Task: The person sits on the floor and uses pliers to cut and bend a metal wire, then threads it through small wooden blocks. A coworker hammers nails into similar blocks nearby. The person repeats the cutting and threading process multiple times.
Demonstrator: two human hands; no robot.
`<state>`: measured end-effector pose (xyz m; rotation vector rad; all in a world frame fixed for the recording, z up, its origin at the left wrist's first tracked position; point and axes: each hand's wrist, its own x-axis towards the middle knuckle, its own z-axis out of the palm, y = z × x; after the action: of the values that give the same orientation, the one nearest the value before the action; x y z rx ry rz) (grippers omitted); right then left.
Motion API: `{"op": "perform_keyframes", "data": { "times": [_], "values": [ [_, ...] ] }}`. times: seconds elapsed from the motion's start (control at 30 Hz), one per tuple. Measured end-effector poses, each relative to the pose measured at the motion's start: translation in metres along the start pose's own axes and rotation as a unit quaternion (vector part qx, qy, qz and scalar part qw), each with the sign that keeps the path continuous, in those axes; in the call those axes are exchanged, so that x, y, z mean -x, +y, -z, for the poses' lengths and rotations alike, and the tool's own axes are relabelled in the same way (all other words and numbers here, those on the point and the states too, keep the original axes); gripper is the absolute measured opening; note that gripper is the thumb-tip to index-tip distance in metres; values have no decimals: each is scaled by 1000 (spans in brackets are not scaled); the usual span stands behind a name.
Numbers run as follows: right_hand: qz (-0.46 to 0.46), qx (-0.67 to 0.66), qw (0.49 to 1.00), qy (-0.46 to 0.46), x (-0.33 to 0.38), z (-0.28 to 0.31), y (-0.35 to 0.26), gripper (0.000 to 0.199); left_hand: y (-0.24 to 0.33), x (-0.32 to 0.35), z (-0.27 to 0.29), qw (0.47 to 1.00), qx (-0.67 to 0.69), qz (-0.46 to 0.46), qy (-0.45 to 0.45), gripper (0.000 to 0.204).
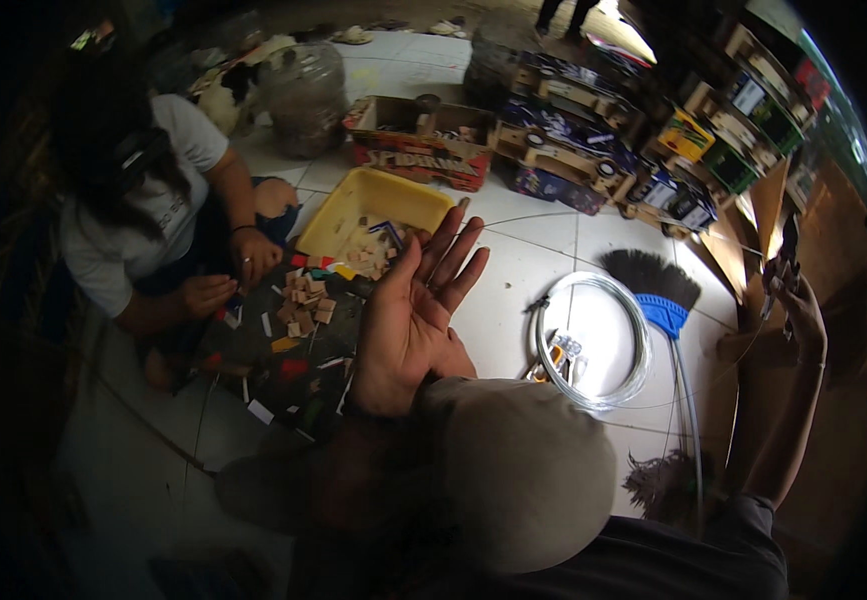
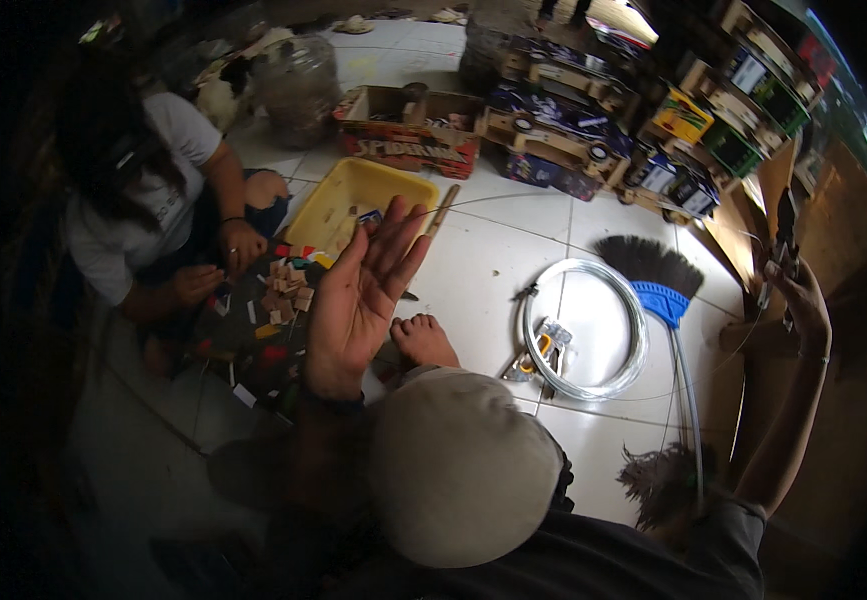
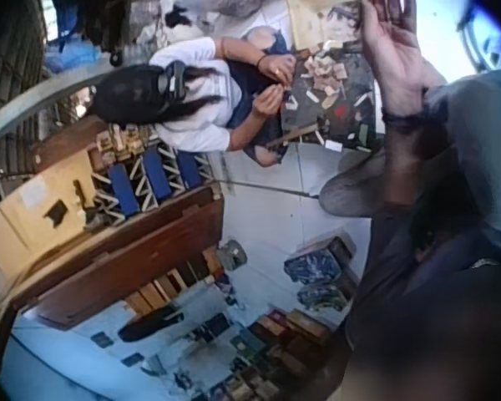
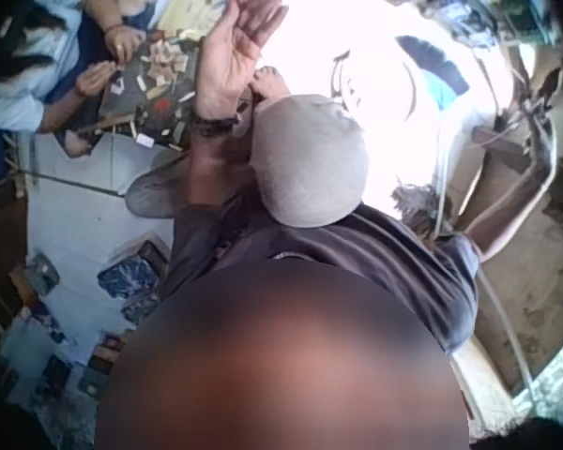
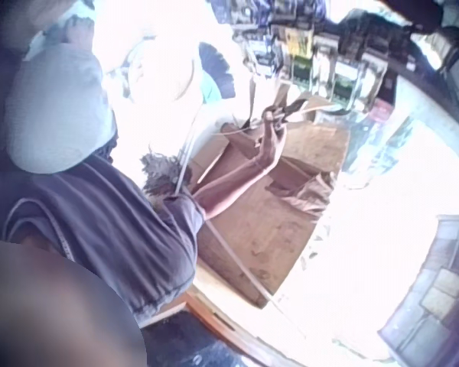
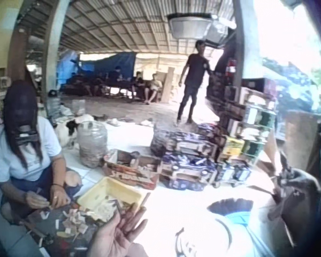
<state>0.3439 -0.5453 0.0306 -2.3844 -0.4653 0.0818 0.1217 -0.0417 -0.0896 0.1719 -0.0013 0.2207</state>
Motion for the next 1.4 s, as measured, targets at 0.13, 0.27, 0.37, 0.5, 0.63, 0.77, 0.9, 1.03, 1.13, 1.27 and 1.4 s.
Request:
{"op": "perform_keyframes", "data": {
  "times": [0.13,0.27,0.37,0.5,0.63,0.77,0.9,1.03,1.13,1.27,1.4],
  "values": [
    [-7,-106,992,-67,-36,-13,14,25,8,36,-8,986,-84,-142,10,32],
    [4,-97,988,-121,-75,-62,7,22,18,67,-12,868,-299,-380,109,40],
    [88,40,985,-145,-96,-113,-27,21,44,88,-8,787,-359,-475,163,55],
    [191,243,950,52,-114,-164,-104,39,90,119,-2,650,-451,-566,231,63],
    [197,187,962,23,-137,-189,-189,44,114,153,1,589,-523,-553,271,67],
    [346,181,919,-54,-140,-223,-257,43,137,165,14,556,-660,-444,243,61],
    [382,41,888,-252,-111,-283,-311,38,129,160,28,568,-744,-252,246,48],
    [349,38,863,-363,-60,-334,-352,51,93,143,40,671,-692,-163,209,43],
    [272,46,865,-419,-39,-351,-376,50,69,134,50,697,-687,-138,154,42],
    [264,-6,862,-432,-29,-394,-387,43,48,133,62,645,-742,-125,135,38],
    [328,-71,829,-447,-21,-425,-375,37,44,139,77,653,-740,-68,143,35]
  ]
}}
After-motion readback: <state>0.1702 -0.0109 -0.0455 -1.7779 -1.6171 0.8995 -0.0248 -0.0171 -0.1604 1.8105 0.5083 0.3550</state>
